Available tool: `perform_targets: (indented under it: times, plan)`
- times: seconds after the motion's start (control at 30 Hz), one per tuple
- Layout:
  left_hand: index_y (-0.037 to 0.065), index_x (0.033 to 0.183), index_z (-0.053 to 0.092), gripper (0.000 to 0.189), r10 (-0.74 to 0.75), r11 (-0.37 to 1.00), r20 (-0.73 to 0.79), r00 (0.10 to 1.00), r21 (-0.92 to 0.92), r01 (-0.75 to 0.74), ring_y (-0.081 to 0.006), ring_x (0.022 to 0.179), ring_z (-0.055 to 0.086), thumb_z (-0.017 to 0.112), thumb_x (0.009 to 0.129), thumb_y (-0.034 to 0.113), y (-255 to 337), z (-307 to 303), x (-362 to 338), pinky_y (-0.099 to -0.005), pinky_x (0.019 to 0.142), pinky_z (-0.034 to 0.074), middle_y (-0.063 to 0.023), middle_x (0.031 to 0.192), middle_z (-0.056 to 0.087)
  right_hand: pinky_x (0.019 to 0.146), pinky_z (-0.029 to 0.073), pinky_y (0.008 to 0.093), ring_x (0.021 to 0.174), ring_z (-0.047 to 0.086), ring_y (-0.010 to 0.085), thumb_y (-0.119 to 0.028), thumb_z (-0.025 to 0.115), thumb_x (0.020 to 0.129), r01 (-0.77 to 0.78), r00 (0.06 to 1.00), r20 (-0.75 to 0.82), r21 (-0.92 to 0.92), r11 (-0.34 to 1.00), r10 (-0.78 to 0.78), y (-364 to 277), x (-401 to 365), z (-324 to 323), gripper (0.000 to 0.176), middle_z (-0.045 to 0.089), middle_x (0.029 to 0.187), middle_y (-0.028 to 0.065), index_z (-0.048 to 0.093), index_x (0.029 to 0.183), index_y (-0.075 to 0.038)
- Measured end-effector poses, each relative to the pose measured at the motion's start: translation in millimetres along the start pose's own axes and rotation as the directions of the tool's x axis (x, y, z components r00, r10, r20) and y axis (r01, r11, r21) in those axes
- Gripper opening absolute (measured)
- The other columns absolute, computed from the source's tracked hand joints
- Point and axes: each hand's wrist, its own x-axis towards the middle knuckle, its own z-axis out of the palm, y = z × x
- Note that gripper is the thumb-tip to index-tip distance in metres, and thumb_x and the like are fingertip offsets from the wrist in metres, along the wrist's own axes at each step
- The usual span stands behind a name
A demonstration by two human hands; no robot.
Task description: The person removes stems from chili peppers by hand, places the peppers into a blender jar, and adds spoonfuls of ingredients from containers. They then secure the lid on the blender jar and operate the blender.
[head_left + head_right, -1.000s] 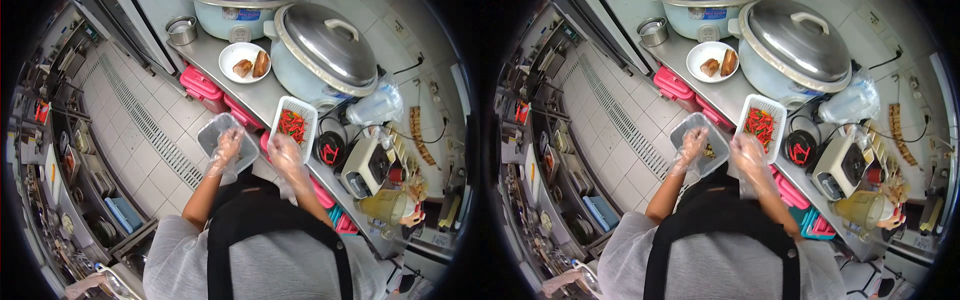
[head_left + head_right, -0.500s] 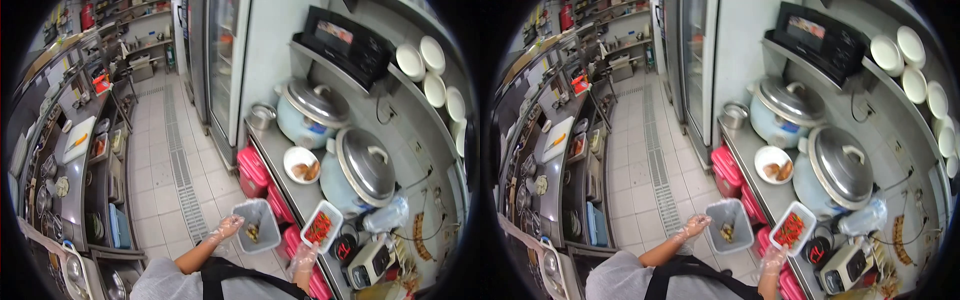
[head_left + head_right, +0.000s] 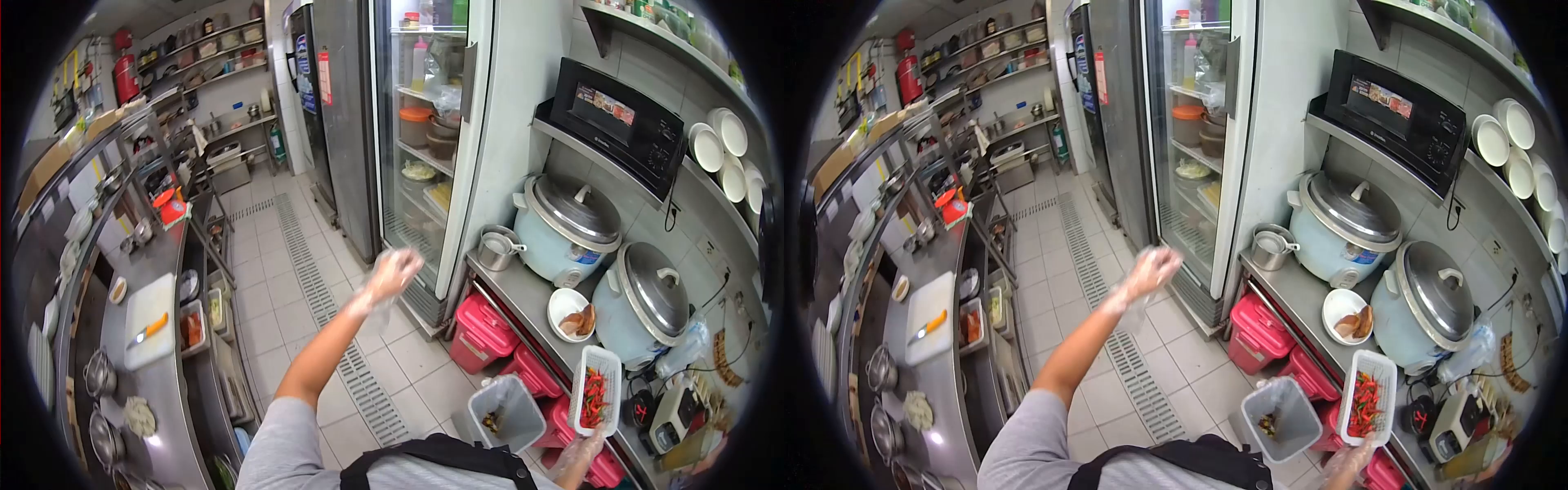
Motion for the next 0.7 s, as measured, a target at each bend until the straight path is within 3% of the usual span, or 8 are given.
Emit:
perform_targets:
  times: [0.1, 0.17, 0.23, 0.3, 0.33, 0.47, 0.53, 0.7]
  plan:
    - [0.002, 0.090, 0.062, 0.030, 0.138, 0.986, -0.070, 0.988, -0.080, -0.143, -0.0255, 0.086, 0.057, 0.057, 0.085, 0.032, -1, -18, 132, -0.0381, 0.077, 0.045, -0.0151, 0.085, 0.063, 0.092, 0.047, 0.0401, 0.108, 0.053, 0.0265, -0.020, 0.059, 0.087, 0.039, 0.997, 0.072, -0.005, 0.999, -0.039, -17, -29, 75, 0.052, 0.050, 0.123, 0.0164, 0.038, 0.128, 0.003]
    - [0.003, 0.090, 0.062, 0.032, 0.078, 0.871, -0.134, 0.988, -0.472, -0.133, -0.0219, 0.081, 0.057, 0.057, 0.084, 0.035, -8, -8, 217, -0.0348, 0.073, 0.045, -0.0098, 0.083, 0.062, 0.091, 0.047, 0.0409, 0.108, 0.053, 0.0263, -0.022, 0.059, 0.087, 0.011, 0.995, 0.096, -0.012, 1.000, -0.009, -6, -21, 89, 0.049, 0.051, 0.121, 0.0162, 0.040, 0.126, 0.002]
    - [0.001, 0.090, 0.058, 0.032, 0.081, 0.854, -0.409, 0.909, -0.442, -0.275, -0.0197, 0.078, 0.055, 0.056, 0.084, 0.032, 7, -5, 283, -0.0342, 0.071, 0.045, -0.0107, 0.082, 0.060, 0.090, 0.047, 0.0409, 0.107, 0.054, 0.0261, -0.021, 0.057, 0.088, 0.016, 0.998, 0.061, 0.009, 1.000, -0.017, 6, -27, 125, 0.045, 0.052, 0.120, 0.0153, 0.042, 0.124, 0.001]
    - [0.002, 0.082, 0.055, 0.024, -0.049, 0.812, -0.694, 0.718, -0.447, -0.376, -0.0184, 0.069, 0.054, 0.058, 0.084, 0.026, 16, 6, 343, -0.0338, 0.064, 0.045, -0.0081, 0.072, 0.057, 0.093, 0.047, 0.0385, 0.112, 0.052, 0.0249, -0.020, 0.058, 0.089, 0.040, 0.995, 0.095, 0.012, 0.999, -0.041, 27, -21, 142, 0.044, 0.051, 0.123, 0.0158, 0.043, 0.124, 0.002]
    - [0.003, 0.085, 0.055, 0.022, -0.021, 0.861, -0.594, 0.804, -0.420, -0.288, -0.0154, 0.057, 0.051, 0.058, 0.085, 0.025, 38, -20, 337, -0.0304, 0.055, 0.043, -0.0040, 0.062, 0.054, 0.092, 0.047, 0.0371, 0.110, 0.053, 0.0241, -0.018, 0.059, 0.088, 0.055, 0.996, 0.067, 0.032, 0.998, -0.057, 36, -19, 154, 0.038, 0.053, 0.119, 0.0140, 0.047, 0.118, 0.001]
    - [0.006, 0.086, 0.053, 0.033, -0.116, 0.724, -0.529, 0.840, -0.624, -0.293, -0.0137, 0.051, 0.047, 0.053, 0.090, 0.039, 11, -15, 426, -0.0281, 0.045, 0.039, -0.0013, 0.063, 0.052, 0.091, 0.048, 0.0412, 0.108, 0.054, 0.0271, -0.016, 0.058, 0.087, 0.026, 0.999, 0.027, 0.151, 0.988, -0.030, 64, -21, 210, 0.038, 0.052, 0.119, 0.0161, 0.045, 0.120, 0.000]
    - [0.007, 0.092, 0.050, 0.035, 0.069, -0.131, -0.350, 0.934, -0.932, -0.339, -0.0131, 0.049, 0.042, 0.051, 0.090, 0.042, -13, -3, 468, -0.0267, 0.042, 0.036, -0.0006, 0.065, 0.049, 0.090, 0.048, 0.0410, 0.106, 0.055, 0.0259, -0.014, 0.057, 0.088, 0.025, 1.000, -0.005, 0.151, 0.988, -0.024, 70, -28, 247, 0.033, 0.054, 0.116, 0.0146, 0.047, 0.117, 0.000]
    - [0.010, 0.100, 0.050, 0.046, -0.103, 0.235, -0.093, 0.990, -0.970, -0.067, -0.0152, 0.051, 0.045, 0.045, 0.089, 0.054, 19, -30, 435, -0.0296, 0.043, 0.037, -0.0036, 0.068, 0.051, 0.096, 0.045, 0.0416, 0.109, 0.053, 0.0271, -0.014, 0.057, 0.089, -0.008, 0.999, 0.053, 0.166, 0.986, -0.001, 85, -35, 305, 0.037, 0.052, 0.119, 0.0162, 0.045, 0.120, 0.003]
